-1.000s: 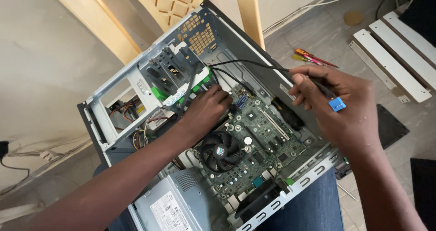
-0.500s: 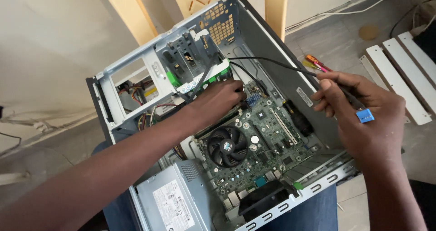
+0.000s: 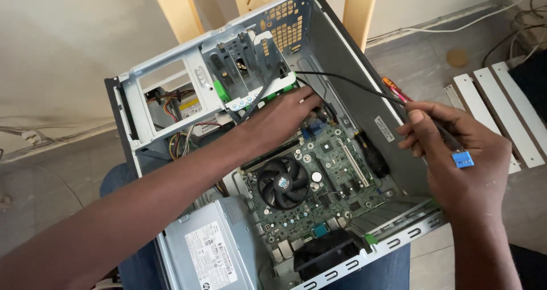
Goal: The person works inside an open desktop computer case, using a screwdriver to loosen screws and disconnecting various cables from the motherboard. They handle the internal components and wires, organizing them within the case.
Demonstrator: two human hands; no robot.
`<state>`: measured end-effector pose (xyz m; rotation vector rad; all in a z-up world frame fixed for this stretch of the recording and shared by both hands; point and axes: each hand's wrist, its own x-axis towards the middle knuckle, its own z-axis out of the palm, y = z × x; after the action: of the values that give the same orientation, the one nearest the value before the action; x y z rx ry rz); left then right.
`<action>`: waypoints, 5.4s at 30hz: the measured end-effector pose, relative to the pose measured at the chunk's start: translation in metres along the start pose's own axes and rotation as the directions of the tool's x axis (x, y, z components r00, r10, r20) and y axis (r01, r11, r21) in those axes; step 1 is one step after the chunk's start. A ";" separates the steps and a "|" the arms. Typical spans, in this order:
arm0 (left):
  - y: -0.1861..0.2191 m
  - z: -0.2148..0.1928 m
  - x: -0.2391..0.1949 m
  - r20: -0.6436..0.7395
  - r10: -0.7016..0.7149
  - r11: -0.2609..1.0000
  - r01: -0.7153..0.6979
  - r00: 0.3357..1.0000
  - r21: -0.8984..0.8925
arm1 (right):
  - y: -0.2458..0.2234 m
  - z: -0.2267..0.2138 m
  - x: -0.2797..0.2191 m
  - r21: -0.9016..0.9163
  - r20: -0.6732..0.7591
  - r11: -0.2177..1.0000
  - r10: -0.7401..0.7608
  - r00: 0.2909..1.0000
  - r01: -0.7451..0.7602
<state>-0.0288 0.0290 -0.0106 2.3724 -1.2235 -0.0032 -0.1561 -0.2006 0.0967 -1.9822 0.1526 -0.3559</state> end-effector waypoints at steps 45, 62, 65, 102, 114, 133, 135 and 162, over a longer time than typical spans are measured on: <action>-0.003 -0.095 0.113 0.584 -0.180 0.983 0.169 0.792 0.075 | 0.005 -0.007 0.007 0.017 0.007 1.000 -0.023 1.000 0.022; 0.009 -0.016 0.066 0.677 -0.198 0.669 -0.407 0.709 0.622 | 0.013 -0.009 0.009 -0.261 0.100 0.893 -0.354 0.930 0.367; 0.043 -0.032 0.037 0.670 -0.222 0.756 -0.309 0.709 0.577 | 0.019 -0.009 0.009 -0.304 0.149 0.862 -0.379 0.913 0.407; -0.016 0.035 0.007 -0.135 0.266 0.818 -0.150 0.955 0.555 | 0.040 0.035 -0.009 -0.698 0.383 0.709 0.253 0.888 0.100; -0.012 0.037 0.000 0.028 -0.399 0.473 0.232 0.917 -0.850 | 0.063 0.031 0.001 -0.632 0.413 0.771 0.249 0.876 0.079; 0.001 0.032 0.027 0.189 -0.523 -0.315 0.018 0.831 -0.949 | 0.053 0.027 -0.002 -0.620 0.461 0.782 0.290 0.839 0.070; -0.002 0.034 0.027 0.197 -0.524 -0.327 0.018 0.829 -0.945 | 0.056 0.027 -0.002 -0.620 0.464 0.782 0.297 0.834 0.066; -0.026 0.009 0.103 0.368 -0.677 0.188 0.633 0.638 -0.751 | 0.054 0.035 0.000 -0.781 0.432 0.624 0.529 0.730 0.010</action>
<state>0.0511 -0.0413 -0.0078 1.7247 0.0693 -0.6771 -0.1422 -0.1936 0.0346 -2.7275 0.1881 0.7456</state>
